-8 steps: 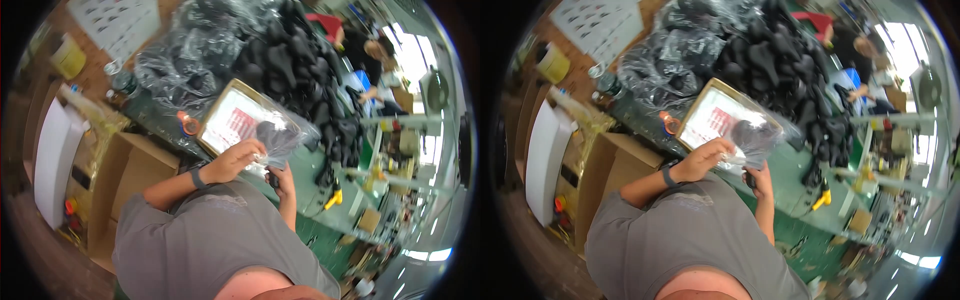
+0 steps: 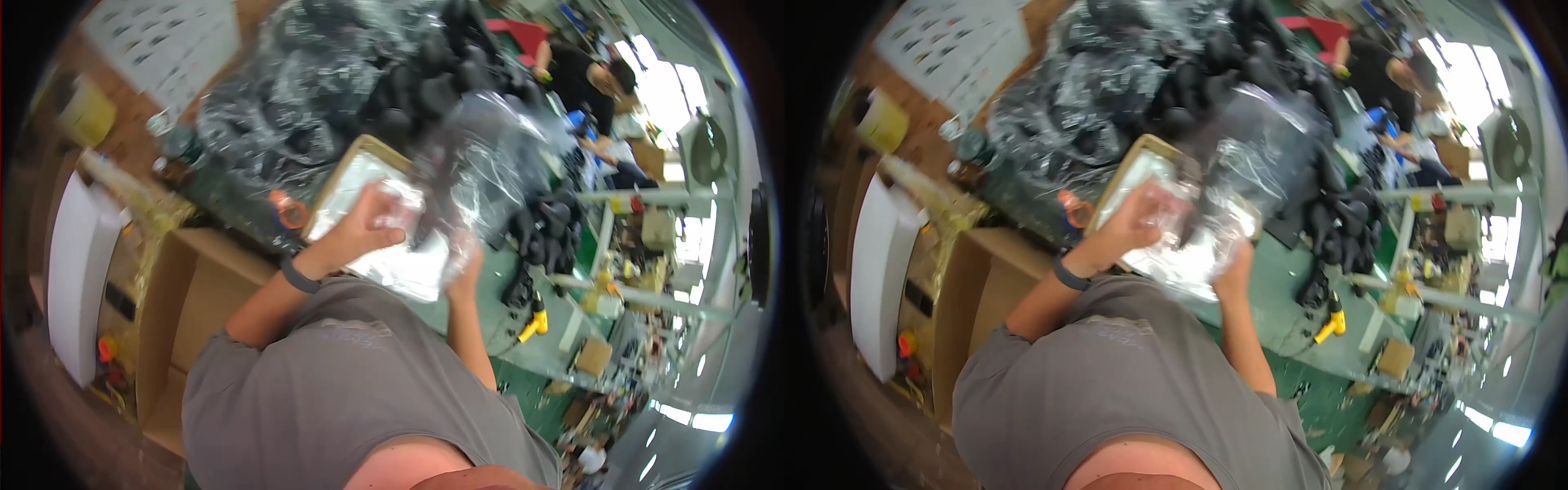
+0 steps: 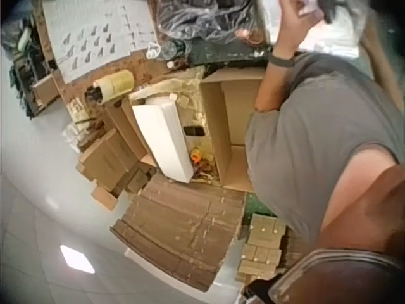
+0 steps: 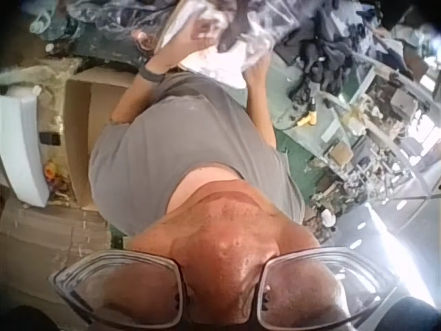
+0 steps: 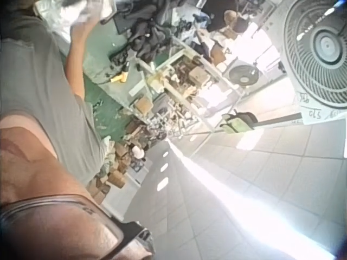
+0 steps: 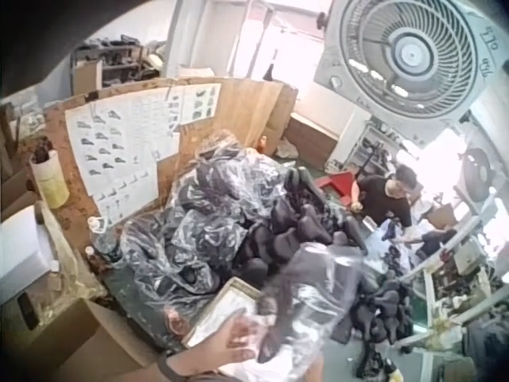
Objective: Bagging bicycle saddles and packing them into a cardboard box for shipping.
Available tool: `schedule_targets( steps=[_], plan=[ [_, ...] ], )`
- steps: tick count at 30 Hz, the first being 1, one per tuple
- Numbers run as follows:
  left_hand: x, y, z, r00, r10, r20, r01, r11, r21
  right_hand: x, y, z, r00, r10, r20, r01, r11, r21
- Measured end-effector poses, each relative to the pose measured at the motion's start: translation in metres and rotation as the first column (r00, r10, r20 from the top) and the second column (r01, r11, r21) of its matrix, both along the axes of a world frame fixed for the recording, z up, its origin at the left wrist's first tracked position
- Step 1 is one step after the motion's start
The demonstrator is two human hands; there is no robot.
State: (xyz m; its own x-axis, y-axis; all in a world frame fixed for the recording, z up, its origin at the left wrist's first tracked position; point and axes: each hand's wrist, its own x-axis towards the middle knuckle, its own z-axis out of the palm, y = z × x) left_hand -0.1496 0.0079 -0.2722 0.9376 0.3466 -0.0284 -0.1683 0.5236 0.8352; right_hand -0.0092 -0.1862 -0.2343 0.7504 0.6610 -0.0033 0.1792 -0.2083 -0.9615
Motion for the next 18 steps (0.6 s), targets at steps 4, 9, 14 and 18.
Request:
schedule_targets(
  steps=[4,9,14,18],
  plan=[
    [0.037,0.099,-0.020,0.940,0.308,-0.144,-0.333,0.921,-0.201,0.009,0.033,0.034,0.751,0.371,0.546,-0.373,0.921,-0.114],
    [0.066,0.222,-0.012,0.717,0.662,0.219,-0.528,0.721,-0.449,0.098,-0.026,-0.039,0.916,-0.294,0.274,0.309,0.951,-0.014],
    [0.142,0.106,-0.001,0.776,0.614,-0.141,-0.404,0.657,0.636,0.195,-0.174,-0.236,0.759,-0.629,0.168,0.612,0.600,-0.516],
    [0.164,-0.020,-0.082,0.975,0.030,-0.220,0.175,0.507,0.844,0.208,-0.177,-0.331,0.842,-0.520,0.146,0.447,0.519,-0.729]
  ],
)
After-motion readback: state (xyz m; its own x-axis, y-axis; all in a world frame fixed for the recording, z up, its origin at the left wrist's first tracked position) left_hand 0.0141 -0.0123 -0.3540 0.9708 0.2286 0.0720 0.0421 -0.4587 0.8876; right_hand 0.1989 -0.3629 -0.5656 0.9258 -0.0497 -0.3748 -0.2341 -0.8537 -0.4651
